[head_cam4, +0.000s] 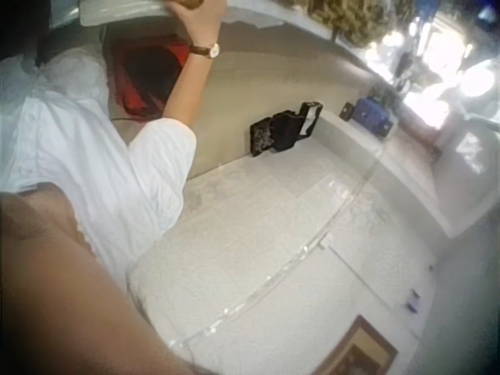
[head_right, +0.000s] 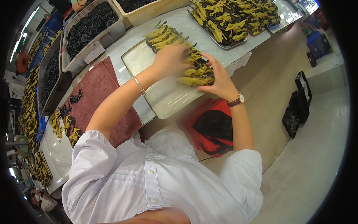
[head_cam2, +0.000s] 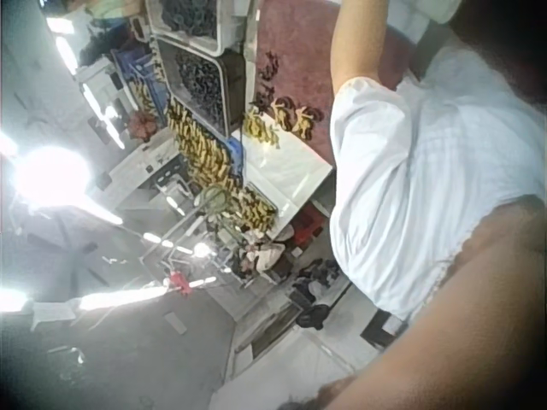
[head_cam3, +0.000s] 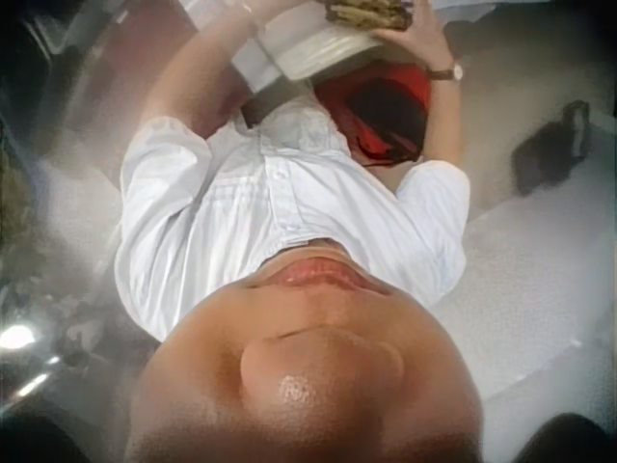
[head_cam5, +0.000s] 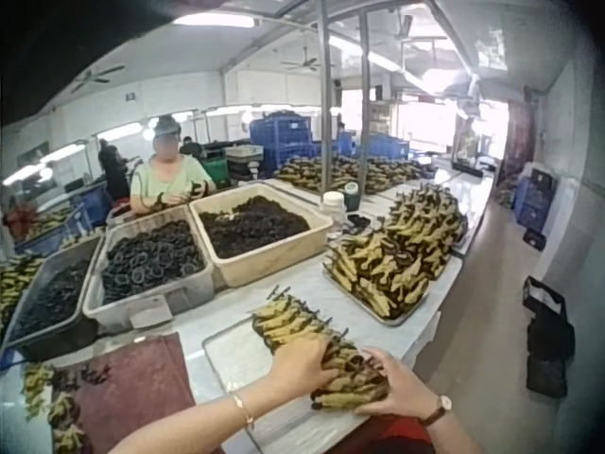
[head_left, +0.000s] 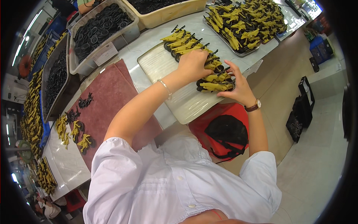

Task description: The person assembles toy motorcycles by hand, attaching plastic wheels and toy parts to the toy motorcycle bodies at a workbench.

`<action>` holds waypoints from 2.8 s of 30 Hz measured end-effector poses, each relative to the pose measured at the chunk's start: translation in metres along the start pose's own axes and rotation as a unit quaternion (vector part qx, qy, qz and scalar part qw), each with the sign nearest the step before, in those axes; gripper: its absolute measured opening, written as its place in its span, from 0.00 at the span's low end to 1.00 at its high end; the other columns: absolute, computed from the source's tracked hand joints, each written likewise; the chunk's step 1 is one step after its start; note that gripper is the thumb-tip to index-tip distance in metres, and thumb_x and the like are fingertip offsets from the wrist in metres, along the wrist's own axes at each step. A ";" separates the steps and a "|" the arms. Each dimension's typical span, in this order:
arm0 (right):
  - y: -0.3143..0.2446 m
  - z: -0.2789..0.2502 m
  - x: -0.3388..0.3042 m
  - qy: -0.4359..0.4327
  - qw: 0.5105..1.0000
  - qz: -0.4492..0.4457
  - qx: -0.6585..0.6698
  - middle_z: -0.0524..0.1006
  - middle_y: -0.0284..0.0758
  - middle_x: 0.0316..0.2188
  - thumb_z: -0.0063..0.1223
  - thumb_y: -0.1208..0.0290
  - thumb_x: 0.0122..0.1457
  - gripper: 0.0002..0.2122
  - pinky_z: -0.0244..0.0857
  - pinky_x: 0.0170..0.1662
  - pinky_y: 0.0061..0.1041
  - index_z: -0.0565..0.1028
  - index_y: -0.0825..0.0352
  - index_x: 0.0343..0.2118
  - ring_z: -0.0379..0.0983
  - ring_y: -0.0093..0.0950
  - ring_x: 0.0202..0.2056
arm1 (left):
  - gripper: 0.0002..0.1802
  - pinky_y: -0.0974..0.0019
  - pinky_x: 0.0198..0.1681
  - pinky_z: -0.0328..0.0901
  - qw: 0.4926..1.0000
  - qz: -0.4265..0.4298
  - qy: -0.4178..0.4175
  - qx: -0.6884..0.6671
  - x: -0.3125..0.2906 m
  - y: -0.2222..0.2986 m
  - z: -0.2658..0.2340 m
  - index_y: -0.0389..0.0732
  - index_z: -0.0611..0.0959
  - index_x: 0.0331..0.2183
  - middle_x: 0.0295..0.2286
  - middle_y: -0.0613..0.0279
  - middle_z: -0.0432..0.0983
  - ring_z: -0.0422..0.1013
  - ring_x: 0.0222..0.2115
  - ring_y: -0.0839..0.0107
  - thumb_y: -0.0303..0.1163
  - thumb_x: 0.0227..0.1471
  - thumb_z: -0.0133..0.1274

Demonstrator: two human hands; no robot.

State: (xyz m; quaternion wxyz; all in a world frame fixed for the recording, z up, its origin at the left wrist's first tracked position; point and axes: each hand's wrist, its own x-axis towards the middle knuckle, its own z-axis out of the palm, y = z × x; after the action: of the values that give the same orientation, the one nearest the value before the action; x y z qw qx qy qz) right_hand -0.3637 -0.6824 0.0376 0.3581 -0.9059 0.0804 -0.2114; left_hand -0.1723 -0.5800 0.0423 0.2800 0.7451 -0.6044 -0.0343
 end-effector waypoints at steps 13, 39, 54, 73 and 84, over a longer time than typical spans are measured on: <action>0.006 0.011 0.007 0.064 0.997 0.034 -0.028 0.71 0.38 0.41 0.56 0.83 0.36 0.36 0.61 0.50 0.30 0.61 0.58 0.54 0.66 0.35 0.47 | 0.29 0.60 0.39 0.66 0.990 0.015 0.138 -0.018 -0.010 -0.007 -0.001 0.37 0.78 0.37 0.31 0.54 0.73 0.69 0.36 0.57 0.47 0.35 0.63; 0.005 0.021 -0.001 0.100 0.981 0.116 -0.117 0.69 0.39 0.44 0.62 0.79 0.36 0.36 0.58 0.51 0.34 0.61 0.60 0.54 0.63 0.38 0.47 | 0.45 0.59 0.61 0.39 0.770 -0.180 0.093 -0.605 -0.089 0.026 0.022 0.25 0.39 0.57 0.59 0.43 0.40 0.43 0.60 0.60 0.31 0.52 0.51; -0.020 0.055 -0.035 0.197 0.967 0.103 -0.125 0.65 0.44 0.50 0.60 0.73 0.45 0.32 0.57 0.52 0.33 0.59 0.67 0.55 0.62 0.38 0.51 | 0.16 0.67 0.46 0.63 0.944 -0.184 0.192 -0.196 -0.248 -0.043 -0.120 0.33 0.77 0.41 0.40 0.52 0.75 0.71 0.43 0.65 0.28 0.48 0.53; -0.157 0.197 -0.013 0.265 0.963 0.025 0.036 0.71 0.39 0.44 0.55 0.78 0.49 0.18 0.59 0.48 0.29 0.68 0.71 0.45 0.67 0.31 0.46 | 0.29 0.63 0.35 0.65 0.853 -0.510 0.105 0.009 -0.473 -0.114 -0.213 0.36 0.77 0.38 0.31 0.55 0.74 0.71 0.31 0.59 0.32 0.27 0.66; -0.175 0.165 -0.009 0.054 0.988 -0.046 0.134 0.72 0.36 0.42 0.65 0.68 0.42 0.23 0.62 0.42 0.25 0.73 0.64 0.44 0.67 0.30 0.40 | 0.20 0.64 0.29 0.64 0.989 -0.102 0.045 -0.100 -0.260 -0.013 -0.125 0.34 0.75 0.31 0.24 0.54 0.70 0.68 0.24 0.61 0.26 0.31 0.64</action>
State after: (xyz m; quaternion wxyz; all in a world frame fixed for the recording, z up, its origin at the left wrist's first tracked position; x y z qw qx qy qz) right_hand -0.2999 -0.4503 0.0463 0.4616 -0.8397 0.0291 -0.2848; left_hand -0.1815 -0.2928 0.0669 0.3752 0.7718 -0.5056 -0.0889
